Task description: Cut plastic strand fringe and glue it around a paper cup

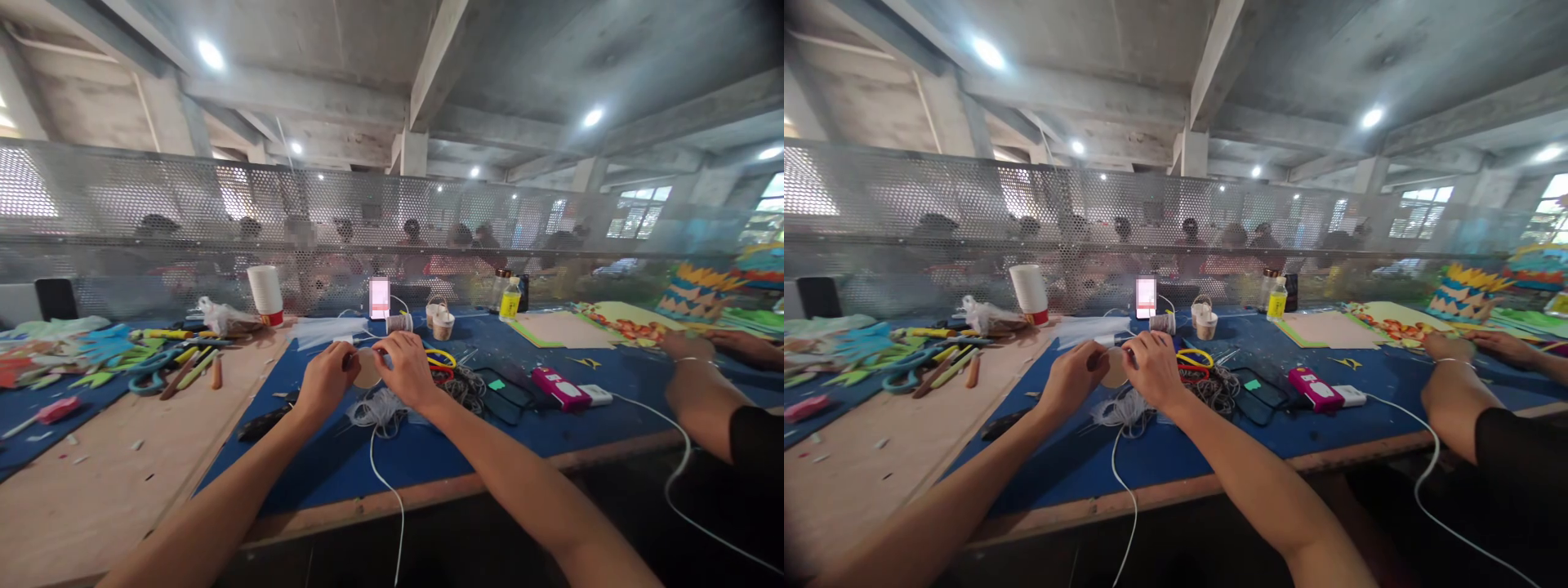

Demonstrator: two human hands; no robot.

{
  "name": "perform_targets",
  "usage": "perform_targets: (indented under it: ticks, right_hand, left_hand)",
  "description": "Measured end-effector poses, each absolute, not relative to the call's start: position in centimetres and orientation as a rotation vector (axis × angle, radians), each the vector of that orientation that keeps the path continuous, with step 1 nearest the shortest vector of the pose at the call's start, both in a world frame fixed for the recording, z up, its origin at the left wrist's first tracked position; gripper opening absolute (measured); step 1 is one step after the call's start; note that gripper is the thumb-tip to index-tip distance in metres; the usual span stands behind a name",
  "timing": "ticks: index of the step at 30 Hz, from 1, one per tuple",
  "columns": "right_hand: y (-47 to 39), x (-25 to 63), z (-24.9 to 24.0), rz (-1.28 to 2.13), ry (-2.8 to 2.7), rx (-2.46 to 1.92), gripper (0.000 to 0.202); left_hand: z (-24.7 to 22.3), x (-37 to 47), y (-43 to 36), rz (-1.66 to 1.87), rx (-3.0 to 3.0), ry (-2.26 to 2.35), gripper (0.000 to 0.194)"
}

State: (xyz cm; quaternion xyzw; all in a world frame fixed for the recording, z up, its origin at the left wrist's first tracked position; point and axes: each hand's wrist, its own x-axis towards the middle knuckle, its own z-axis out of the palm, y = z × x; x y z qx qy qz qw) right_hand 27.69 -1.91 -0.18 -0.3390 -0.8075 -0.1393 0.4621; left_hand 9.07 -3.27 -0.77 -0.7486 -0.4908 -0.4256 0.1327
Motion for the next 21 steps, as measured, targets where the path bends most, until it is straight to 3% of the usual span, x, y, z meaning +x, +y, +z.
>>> perform_targets:
  ticks: [12,21]
  right_hand:
    - [-2.3,28.3,0.6,-0.422,-2.133,-0.721,0.016]
    - [-0.3,27.8,-1.0,0.082,-1.913,-0.879,0.013]
  left_hand:
    - [-0.8,9.1,-3.2,-1.291,-2.158,-1.439,0.013]
    - [-0.5,9.0,-3.1,-1.343,-2.128,-1.452,0.012]
